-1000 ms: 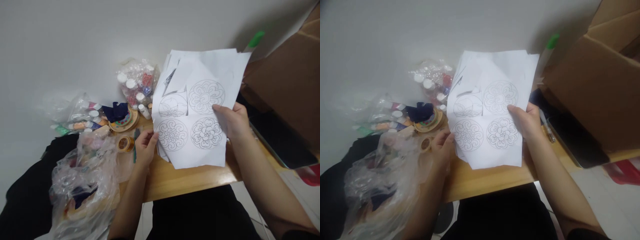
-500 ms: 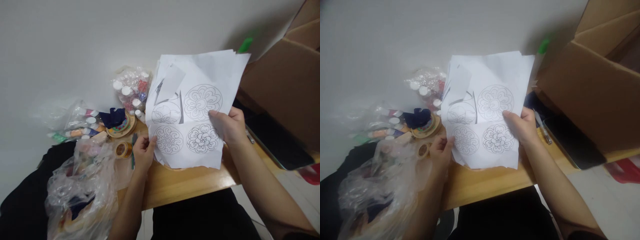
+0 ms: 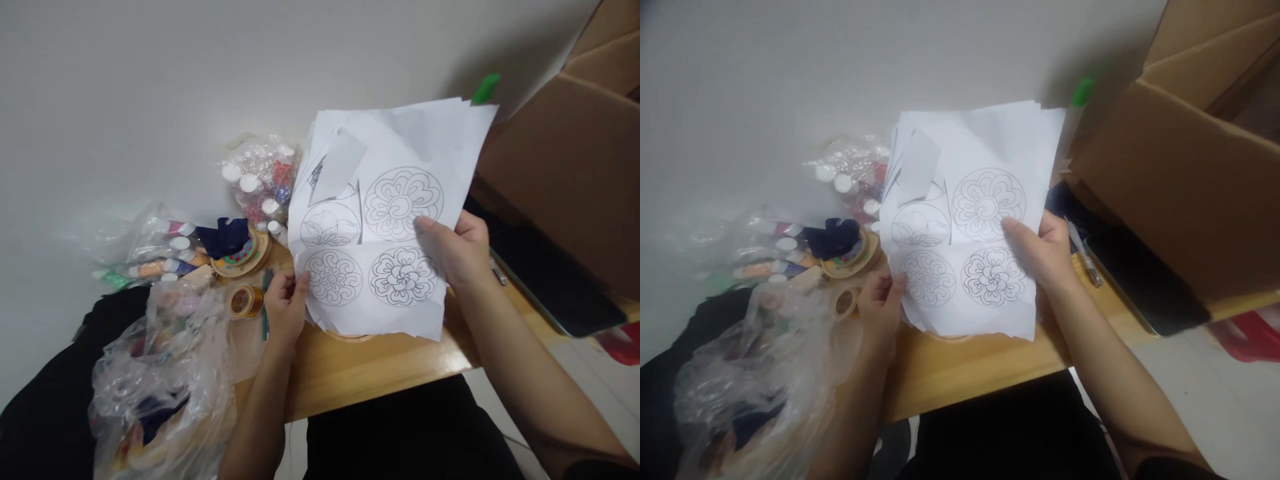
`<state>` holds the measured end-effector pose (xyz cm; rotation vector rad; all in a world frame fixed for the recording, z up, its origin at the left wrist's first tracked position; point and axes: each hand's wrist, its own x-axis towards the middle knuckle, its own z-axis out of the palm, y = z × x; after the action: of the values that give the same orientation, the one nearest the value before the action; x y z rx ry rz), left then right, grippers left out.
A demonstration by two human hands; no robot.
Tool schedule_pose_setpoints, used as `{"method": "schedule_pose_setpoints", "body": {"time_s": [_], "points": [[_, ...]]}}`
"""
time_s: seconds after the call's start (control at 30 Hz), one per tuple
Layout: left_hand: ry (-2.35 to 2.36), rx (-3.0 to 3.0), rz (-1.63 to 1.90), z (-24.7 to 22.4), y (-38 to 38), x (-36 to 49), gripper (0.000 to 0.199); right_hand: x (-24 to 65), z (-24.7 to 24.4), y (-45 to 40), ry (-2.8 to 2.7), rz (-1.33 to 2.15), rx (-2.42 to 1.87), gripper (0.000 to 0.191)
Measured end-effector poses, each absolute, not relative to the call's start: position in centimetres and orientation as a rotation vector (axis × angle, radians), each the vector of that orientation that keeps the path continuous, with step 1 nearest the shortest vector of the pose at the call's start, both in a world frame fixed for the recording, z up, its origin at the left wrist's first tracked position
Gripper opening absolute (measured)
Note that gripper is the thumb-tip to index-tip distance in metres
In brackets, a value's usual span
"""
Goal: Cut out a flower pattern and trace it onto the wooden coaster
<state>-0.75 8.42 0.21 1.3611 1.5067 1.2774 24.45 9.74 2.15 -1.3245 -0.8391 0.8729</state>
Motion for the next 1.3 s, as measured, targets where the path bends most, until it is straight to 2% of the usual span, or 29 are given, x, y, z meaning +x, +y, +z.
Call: {"method": "schedule_pose_setpoints", "body": {"time_s": [0.47,0.83,1.07,1.3], "points": [[1.538,1.434,1.297,0.06,8.70,-0.82,0.024,24.36,1.80,9.93,-0.868,0.855,-1.242,0.032],[1.524,1.501,1.402,-0.21,8.72,-0.91,0.027,24.48,1.64,10.04,-0.898,0.828,-1.192,0.029],[1.502,1.518,1.447,-0.20,8.76,-0.93,0.029,24.49,1.65,10.08,-0.909,0.819,-1.211,0.033],[1.464,1.550,1.486,0.02,8.69,-0.80,0.025,24.60,1.51,10.12,-0.932,0.795,-1.196,0.029]]}}
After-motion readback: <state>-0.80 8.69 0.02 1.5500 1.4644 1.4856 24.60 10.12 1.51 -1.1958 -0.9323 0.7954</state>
